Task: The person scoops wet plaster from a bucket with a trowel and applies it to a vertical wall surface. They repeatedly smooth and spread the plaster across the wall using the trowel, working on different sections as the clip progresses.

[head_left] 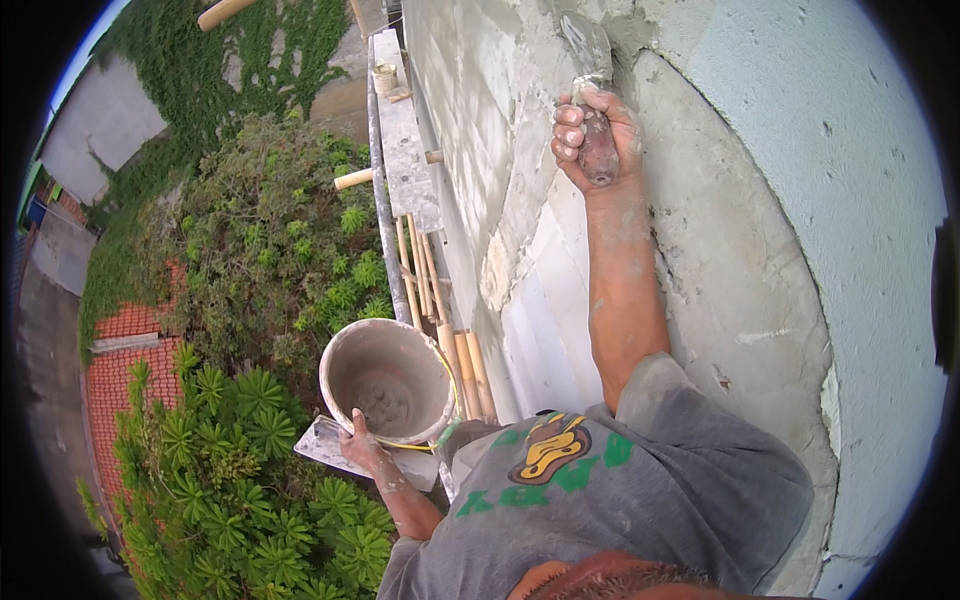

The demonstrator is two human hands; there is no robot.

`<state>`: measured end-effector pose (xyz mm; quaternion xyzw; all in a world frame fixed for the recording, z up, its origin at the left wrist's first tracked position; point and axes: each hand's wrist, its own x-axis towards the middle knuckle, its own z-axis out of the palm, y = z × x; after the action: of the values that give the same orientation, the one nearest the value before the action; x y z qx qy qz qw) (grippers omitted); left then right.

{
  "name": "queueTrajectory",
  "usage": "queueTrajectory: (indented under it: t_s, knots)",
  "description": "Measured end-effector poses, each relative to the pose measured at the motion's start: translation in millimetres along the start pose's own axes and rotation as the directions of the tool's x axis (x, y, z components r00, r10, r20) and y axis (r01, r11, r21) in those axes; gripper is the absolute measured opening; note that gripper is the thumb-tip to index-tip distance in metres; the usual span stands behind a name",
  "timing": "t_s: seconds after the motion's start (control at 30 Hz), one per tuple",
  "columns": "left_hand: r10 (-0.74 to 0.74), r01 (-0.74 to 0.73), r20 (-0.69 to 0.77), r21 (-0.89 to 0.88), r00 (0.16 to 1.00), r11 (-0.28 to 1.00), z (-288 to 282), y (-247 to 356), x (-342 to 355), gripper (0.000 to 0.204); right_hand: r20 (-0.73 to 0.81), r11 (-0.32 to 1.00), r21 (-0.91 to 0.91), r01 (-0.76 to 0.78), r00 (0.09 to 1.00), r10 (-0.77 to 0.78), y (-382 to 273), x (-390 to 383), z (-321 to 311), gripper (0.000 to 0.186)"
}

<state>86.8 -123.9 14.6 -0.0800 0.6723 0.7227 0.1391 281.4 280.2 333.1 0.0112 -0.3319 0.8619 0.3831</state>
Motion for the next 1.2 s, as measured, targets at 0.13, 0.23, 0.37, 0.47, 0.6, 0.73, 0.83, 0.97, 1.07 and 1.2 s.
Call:
queueTrajectory:
  t_s: [0.13,0.23,0.37,0.47,0.6,0.73,0.83,0.97,1.07,1.2]
  knots:
    - [0.016,-0.015,-0.008,0.152,1.000,0.988,-4.2,-9.6,5.7,0.030,0.106,0.999,0.030,0.040,0.993,-0.043,-5.8,21.3,12.0,0.030]
    - [0.039,-0.037,-0.026,0.067,0.999,0.997,-4.7,-15.6,2.6,0.027,0.124,0.997,0.055,0.050,0.991,-0.057,-7.9,21.6,19.0,0.029]
    - [-0.005,0.004,-0.035,-0.043,0.999,0.999,-6.4,-23.6,-2.1,0.027,0.092,0.969,-0.198,0.148,0.987,-0.132,22.9,13.4,15.2,0.027]
    - [-0.045,0.047,-0.085,0.023,0.995,0.999,-14.0,-38.5,1.1,0.026,-0.074,0.882,-0.447,0.149,0.977,-0.202,54.3,14.6,18.0,0.019]
    - [-0.018,0.024,-0.096,0.061,0.995,0.998,-22.5,-52.5,7.4,0.025,-0.262,0.833,-0.552,-0.044,0.957,-0.123,75.5,47.7,0.0,0.019]
    - [-0.038,0.048,-0.086,0.124,0.996,0.991,-22.7,-45.8,2.9,0.025,-0.243,0.896,-0.444,-0.004,0.963,-0.117,47.5,87.5,-61.1,0.018]
    - [0.012,-0.006,-0.095,0.058,0.995,0.998,-24.1,-46.7,1.2,0.024,-0.162,0.931,-0.364,0.029,0.982,-0.094,23.4,91.5,-57.5,0.017]
    - [-0.013,0.034,-0.170,0.117,0.985,0.993,-22.5,-37.4,-3.3,0.026,-0.065,0.935,-0.344,0.086,0.991,-0.115,16.4,80.0,-23.2,0.015]
    - [0.037,-0.014,-0.138,0.164,0.990,0.986,-21.5,-39.8,-5.4,0.023,-0.061,0.958,-0.265,0.108,0.990,-0.128,11.5,66.6,-5.8,0.017]
    - [0.053,-0.032,-0.119,0.170,0.991,0.985,-21.4,-42.8,-0.7,0.024,-0.010,0.873,-0.410,0.264,0.956,-0.294,25.1,34.6,17.3,0.016]
